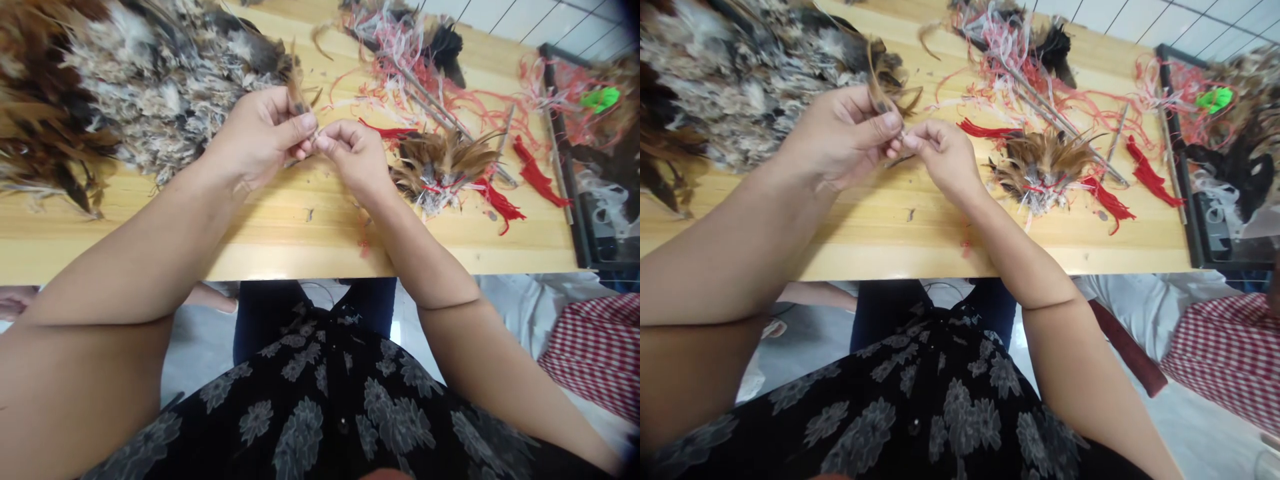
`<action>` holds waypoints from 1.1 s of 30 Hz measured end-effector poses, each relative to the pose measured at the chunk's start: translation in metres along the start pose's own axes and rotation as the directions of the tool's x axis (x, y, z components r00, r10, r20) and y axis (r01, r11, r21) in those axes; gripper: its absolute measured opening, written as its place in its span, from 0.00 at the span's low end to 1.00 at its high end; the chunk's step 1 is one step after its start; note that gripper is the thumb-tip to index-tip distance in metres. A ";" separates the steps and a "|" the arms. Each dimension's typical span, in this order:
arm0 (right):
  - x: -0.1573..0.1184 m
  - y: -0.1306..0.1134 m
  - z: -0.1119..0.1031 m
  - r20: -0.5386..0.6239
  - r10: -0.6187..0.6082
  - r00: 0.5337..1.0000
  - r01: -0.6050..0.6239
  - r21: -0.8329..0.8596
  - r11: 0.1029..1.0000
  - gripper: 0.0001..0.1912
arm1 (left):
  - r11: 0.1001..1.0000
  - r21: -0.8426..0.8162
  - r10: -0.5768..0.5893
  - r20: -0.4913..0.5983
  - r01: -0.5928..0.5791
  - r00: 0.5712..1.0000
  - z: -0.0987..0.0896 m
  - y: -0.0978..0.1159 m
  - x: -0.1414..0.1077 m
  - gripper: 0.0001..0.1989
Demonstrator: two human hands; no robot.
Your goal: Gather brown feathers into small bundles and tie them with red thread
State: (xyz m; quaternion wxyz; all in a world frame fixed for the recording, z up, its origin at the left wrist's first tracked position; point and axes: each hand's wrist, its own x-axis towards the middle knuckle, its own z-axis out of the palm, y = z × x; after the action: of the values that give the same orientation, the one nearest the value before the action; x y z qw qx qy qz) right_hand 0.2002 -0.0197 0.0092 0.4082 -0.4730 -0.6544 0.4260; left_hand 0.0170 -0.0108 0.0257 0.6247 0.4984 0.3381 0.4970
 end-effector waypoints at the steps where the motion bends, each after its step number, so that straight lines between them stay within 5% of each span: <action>1: 0.000 -0.002 -0.001 0.007 -0.006 1.000 0.006 0.013 1.000 0.28 | 1.000 0.004 0.004 -0.001 -0.004 1.000 -0.001 -0.001 0.001 0.18; 10: 0.001 -0.004 -0.006 0.137 0.007 0.991 -0.012 0.034 0.999 0.27 | 0.949 0.295 0.114 0.009 -0.111 0.993 -0.017 -0.011 0.009 0.16; 21: -0.002 -0.001 -0.005 0.267 0.030 0.963 -0.069 0.139 0.988 0.17 | 0.989 0.146 0.004 0.169 -0.029 0.986 -0.027 -0.008 0.007 0.13; 26: 0.000 0.008 -0.008 0.184 0.037 0.982 -0.049 0.061 0.997 0.23 | 0.973 0.230 -0.021 0.175 -0.020 0.984 -0.033 -0.006 0.012 0.12; 30: 0.004 0.014 -0.014 0.083 0.076 0.994 -0.078 0.017 0.997 0.31 | 0.807 0.582 0.141 -0.022 -0.102 0.990 -0.040 -0.009 0.017 0.13; 33: 0.008 0.012 -0.018 -0.010 0.102 0.995 -0.102 0.050 0.994 0.27 | 0.603 0.783 0.194 0.042 -0.153 0.980 -0.042 -0.018 0.019 0.12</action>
State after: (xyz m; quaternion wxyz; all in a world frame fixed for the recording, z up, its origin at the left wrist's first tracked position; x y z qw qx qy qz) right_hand 0.2181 -0.0068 0.0047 0.4017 -0.4983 -0.6160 0.4592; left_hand -0.0116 0.0189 -0.0017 0.2860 0.7389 0.4851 0.3700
